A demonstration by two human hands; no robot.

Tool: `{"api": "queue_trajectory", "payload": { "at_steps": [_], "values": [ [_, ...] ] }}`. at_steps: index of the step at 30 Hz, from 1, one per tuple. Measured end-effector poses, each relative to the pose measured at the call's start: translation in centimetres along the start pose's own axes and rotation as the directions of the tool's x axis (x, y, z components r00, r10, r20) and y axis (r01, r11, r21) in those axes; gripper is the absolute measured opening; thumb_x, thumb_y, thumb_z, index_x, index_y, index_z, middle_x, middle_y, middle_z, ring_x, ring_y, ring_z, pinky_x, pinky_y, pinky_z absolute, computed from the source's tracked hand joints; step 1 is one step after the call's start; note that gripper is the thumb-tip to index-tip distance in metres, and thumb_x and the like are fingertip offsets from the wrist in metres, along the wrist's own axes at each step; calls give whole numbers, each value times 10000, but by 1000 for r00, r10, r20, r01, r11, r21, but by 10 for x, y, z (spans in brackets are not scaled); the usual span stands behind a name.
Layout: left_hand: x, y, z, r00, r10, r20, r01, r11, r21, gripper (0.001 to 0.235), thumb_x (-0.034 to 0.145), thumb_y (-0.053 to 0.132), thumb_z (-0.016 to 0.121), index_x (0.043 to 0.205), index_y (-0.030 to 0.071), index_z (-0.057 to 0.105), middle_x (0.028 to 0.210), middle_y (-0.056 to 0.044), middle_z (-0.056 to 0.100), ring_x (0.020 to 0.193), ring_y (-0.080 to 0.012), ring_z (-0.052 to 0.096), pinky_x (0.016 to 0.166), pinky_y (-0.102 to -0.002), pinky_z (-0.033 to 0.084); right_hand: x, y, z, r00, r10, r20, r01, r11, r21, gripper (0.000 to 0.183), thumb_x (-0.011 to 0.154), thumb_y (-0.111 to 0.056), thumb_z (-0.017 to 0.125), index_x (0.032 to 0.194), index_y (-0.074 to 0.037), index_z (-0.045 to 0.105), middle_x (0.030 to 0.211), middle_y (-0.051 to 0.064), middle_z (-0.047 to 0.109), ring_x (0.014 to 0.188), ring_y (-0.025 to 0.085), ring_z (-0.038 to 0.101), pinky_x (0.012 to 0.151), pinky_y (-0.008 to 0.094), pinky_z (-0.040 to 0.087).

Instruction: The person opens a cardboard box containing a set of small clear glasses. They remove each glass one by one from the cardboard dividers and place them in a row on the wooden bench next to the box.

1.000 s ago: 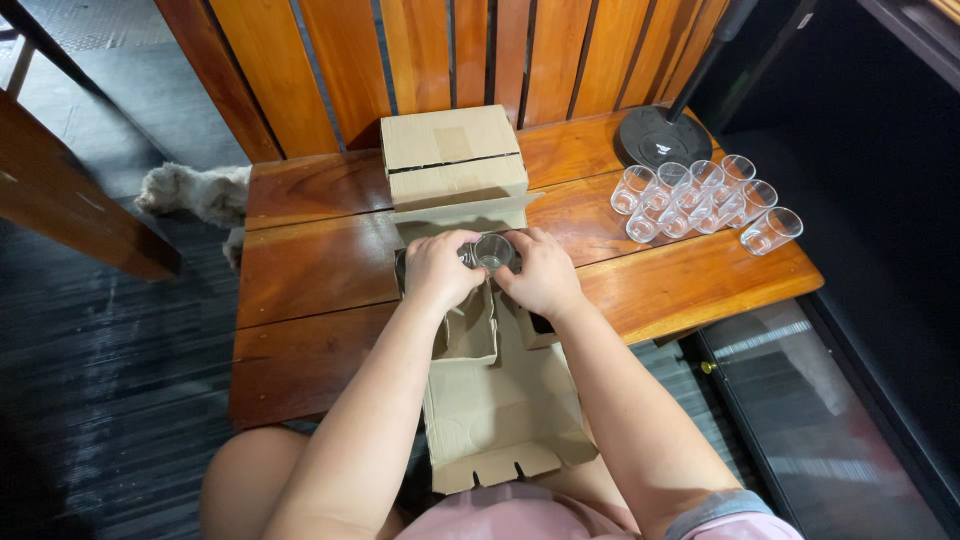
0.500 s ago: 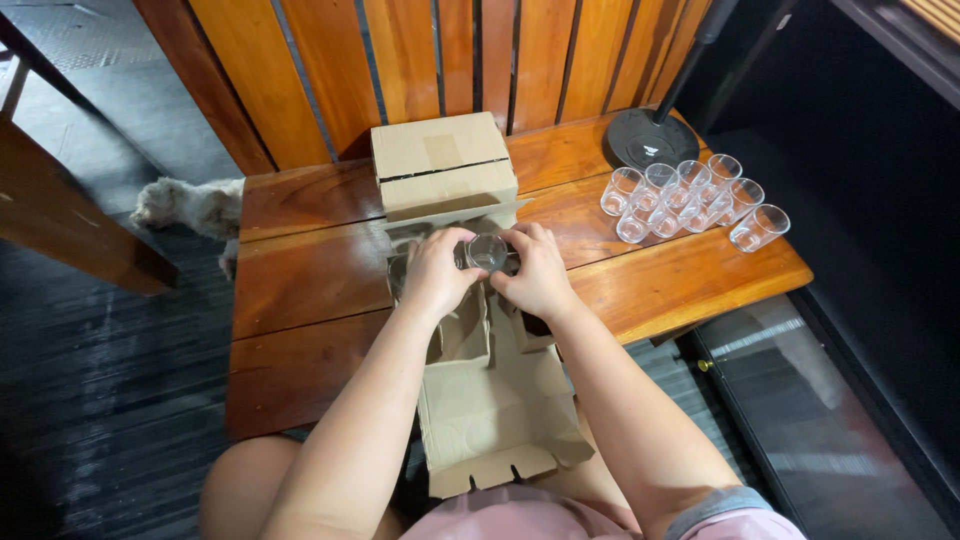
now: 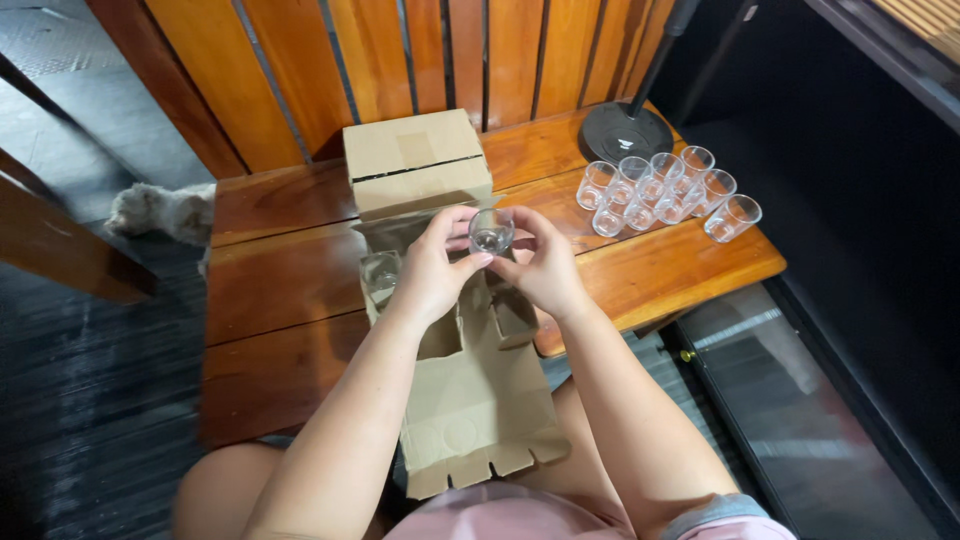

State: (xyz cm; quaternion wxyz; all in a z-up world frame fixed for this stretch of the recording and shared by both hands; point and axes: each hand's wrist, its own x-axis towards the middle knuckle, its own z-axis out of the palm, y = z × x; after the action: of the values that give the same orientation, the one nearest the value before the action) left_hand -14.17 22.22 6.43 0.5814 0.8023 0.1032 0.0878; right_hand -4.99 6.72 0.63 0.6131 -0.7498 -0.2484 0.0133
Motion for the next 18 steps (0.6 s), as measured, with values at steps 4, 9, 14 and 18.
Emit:
{"api": "queue_trajectory", "payload": {
  "at_steps": [4,9,14,18],
  "values": [
    [14,-8,24,997,75,18,-74,996,-52,632,846,97,843,1412,180,575,1321,-193,684,1218,-351,674,1016,-469,557,-5,7,-21,991,-79,-112,85,995,46,707,633,-42,940,1285,-109,675,1169,61,698,1093,191,664,879,271,579],
    [40,-19,70,992,103,76,-96,991,-96,655,835,72,852,1417,200,580,1303,-224,675,1209,-349,674,1010,-469,561,-15,12,-53,981,-59,-185,68,997,43,718,647,6,919,1307,-81,650,1178,70,664,1115,202,652,873,287,583],
    [61,-18,121,978,130,165,-116,989,-92,644,794,86,878,1370,210,617,1230,-191,723,1144,-339,713,964,-392,599,-21,45,-85,938,-41,-345,61,997,48,744,613,-59,987,1286,-93,671,1110,36,689,1027,152,675,810,257,586],
    [72,-6,161,968,139,210,-150,988,37,634,780,164,896,1347,234,622,1238,-198,715,1129,-313,723,933,-372,623,-29,72,-115,900,-26,-436,39,999,22,746,627,-44,981,1302,-89,665,1118,61,692,1018,160,671,802,265,584]
  ]
}}
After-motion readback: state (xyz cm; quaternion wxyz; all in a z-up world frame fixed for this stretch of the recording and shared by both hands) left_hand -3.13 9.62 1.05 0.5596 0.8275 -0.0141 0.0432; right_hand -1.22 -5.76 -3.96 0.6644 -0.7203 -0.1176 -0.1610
